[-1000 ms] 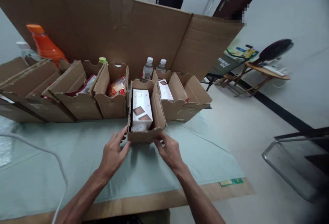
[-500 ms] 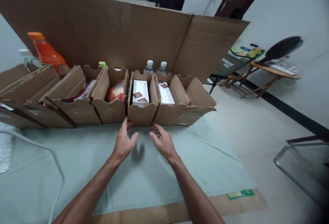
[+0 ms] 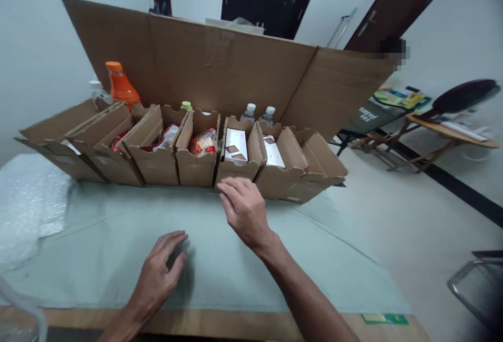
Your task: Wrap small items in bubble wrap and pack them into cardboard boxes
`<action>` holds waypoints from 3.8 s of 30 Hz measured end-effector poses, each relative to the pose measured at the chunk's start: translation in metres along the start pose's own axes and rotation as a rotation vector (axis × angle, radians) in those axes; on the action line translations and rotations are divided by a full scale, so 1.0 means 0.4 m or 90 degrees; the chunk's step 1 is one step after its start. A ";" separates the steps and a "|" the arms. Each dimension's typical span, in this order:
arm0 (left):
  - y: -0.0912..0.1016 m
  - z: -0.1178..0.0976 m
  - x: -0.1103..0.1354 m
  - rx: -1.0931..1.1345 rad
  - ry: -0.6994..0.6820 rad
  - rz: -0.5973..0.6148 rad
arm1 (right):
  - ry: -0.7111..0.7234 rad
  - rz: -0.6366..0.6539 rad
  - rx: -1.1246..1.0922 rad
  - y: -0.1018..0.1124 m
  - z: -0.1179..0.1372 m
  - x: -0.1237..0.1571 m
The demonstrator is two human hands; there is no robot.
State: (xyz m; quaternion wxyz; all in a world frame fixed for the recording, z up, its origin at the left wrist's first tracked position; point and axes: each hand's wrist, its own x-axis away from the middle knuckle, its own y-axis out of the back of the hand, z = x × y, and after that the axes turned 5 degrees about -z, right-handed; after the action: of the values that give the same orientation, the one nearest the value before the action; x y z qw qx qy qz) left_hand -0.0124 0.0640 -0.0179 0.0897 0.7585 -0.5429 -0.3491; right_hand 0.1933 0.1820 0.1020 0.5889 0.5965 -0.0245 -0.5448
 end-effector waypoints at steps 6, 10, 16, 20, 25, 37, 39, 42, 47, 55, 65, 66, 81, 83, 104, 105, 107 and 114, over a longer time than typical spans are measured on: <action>0.049 0.036 0.045 -0.015 0.020 -0.072 | 0.079 0.144 0.234 -0.099 0.056 -0.263; 0.071 0.042 0.059 0.007 0.026 -0.117 | 0.083 0.241 0.274 -0.116 0.069 -0.272; 0.140 0.023 0.059 0.017 0.142 -0.156 | 0.167 0.149 0.116 0.055 0.171 -0.010; 0.152 0.010 0.056 0.025 0.180 -0.123 | 0.183 0.206 0.033 0.226 0.162 0.149; 0.102 0.015 0.085 0.052 0.140 -0.060 | -0.070 -0.125 0.205 0.322 0.051 0.323; 0.044 -0.029 -0.005 0.129 0.218 -0.048 | -0.332 0.042 -0.135 0.042 -0.018 0.348; 0.042 -0.013 -0.055 0.131 0.222 -0.085 | -0.333 0.043 -0.163 0.000 -0.040 0.276; 0.037 0.023 -0.132 0.153 0.218 -0.099 | -0.348 0.046 -0.179 -0.049 -0.065 0.203; 0.027 0.073 -0.141 0.151 0.227 -0.115 | -0.368 -0.024 -0.157 -0.072 -0.064 0.257; 0.236 0.159 -0.043 -0.180 0.140 -0.196 | -0.198 0.010 -0.118 -0.091 0.026 0.396; 0.527 0.334 -0.029 -0.565 0.360 -0.213 | -0.034 0.056 -0.163 -0.203 0.147 0.328; 0.531 0.339 -0.029 -0.560 0.363 -0.216 | -0.030 0.062 -0.164 -0.205 0.151 0.329; 0.340 0.002 -0.046 -0.138 0.238 -0.176 | -0.205 0.311 -0.566 -0.261 0.314 0.191; 0.267 -0.067 -0.016 0.074 0.192 -0.011 | -0.278 0.279 -0.602 -0.271 0.311 0.204; 0.151 0.056 -0.115 0.013 0.214 -0.075 | -0.353 0.033 -0.160 0.003 -0.051 0.274; 0.134 0.055 -0.133 0.048 0.224 -0.068 | -0.341 0.048 -0.173 -0.015 -0.049 0.249; 0.103 0.052 -0.148 0.089 0.247 -0.051 | -0.336 0.064 -0.176 -0.049 -0.049 0.210; 0.085 0.052 -0.126 0.060 0.308 -0.081 | -0.360 0.080 -0.220 -0.100 -0.063 0.159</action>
State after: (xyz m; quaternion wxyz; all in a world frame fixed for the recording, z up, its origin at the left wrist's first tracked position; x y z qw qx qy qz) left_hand -0.0599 0.1003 0.0059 0.1596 0.8559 -0.4725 -0.1370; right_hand 0.2116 0.1688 0.0262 0.6836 0.3107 -0.1309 -0.6473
